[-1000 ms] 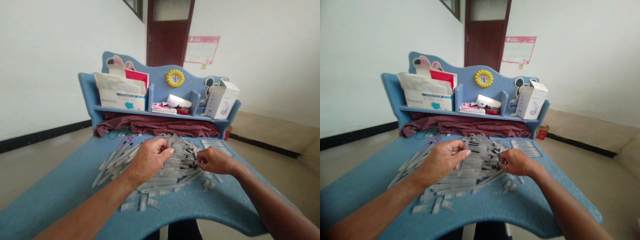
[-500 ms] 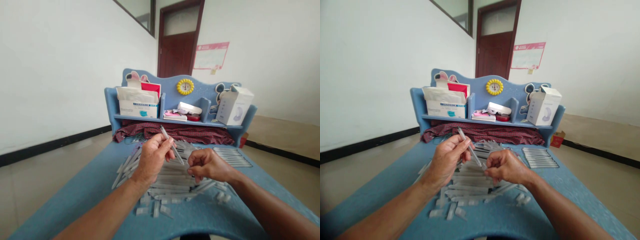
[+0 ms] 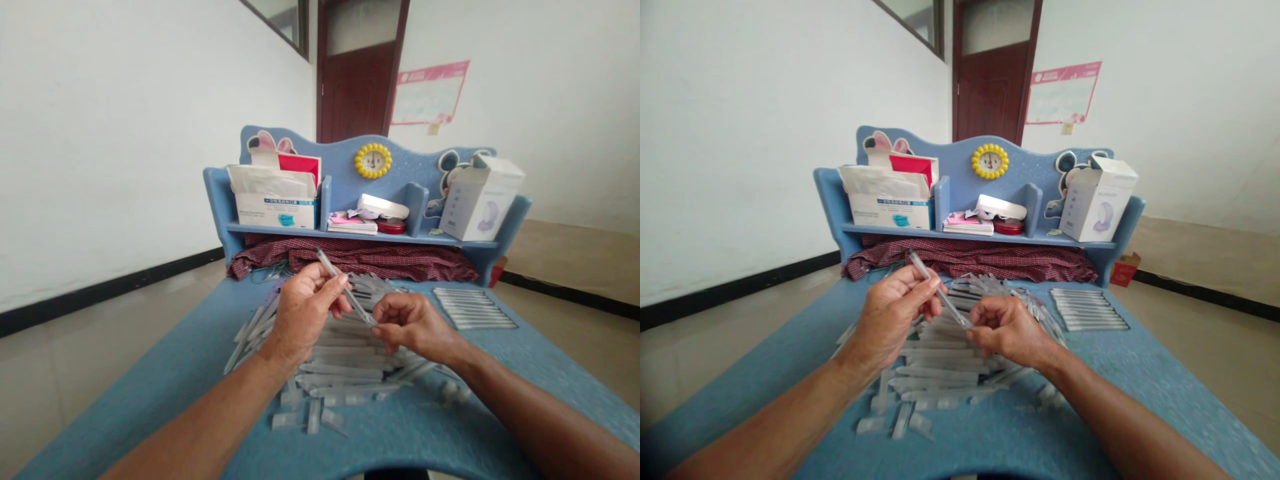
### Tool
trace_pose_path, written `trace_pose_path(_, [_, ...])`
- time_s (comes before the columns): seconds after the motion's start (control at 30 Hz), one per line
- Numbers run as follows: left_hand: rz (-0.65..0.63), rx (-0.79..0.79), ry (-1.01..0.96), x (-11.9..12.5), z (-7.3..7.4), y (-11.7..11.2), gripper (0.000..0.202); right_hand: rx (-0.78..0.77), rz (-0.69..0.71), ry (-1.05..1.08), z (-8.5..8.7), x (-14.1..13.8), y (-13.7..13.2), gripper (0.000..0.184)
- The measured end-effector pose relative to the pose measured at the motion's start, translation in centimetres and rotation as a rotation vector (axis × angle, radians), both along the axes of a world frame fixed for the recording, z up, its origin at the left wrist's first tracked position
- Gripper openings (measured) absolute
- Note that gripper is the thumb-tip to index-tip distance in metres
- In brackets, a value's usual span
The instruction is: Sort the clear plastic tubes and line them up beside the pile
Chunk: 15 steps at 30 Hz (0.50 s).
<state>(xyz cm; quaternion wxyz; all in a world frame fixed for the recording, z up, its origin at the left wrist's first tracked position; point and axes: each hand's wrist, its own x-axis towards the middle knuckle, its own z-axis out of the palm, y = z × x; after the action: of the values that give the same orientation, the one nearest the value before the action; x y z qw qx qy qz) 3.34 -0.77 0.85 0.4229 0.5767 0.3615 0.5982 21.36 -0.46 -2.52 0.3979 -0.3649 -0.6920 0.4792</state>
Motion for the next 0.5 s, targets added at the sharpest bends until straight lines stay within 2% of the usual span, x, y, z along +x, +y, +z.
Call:
trace_pose_path(0.3, [-0.026,-0.060,-0.011,0.37,-0.18,-0.05,0.016,0.002,-0.066,0.097,-0.05,0.04,-0.48,0.024])
trace_pose_path(0.5, [-0.129,-0.153,-0.064,0.27,-0.18,0.07,0.017,-0.016,-0.096,0.139,-0.25,-0.10,-0.64,0.025])
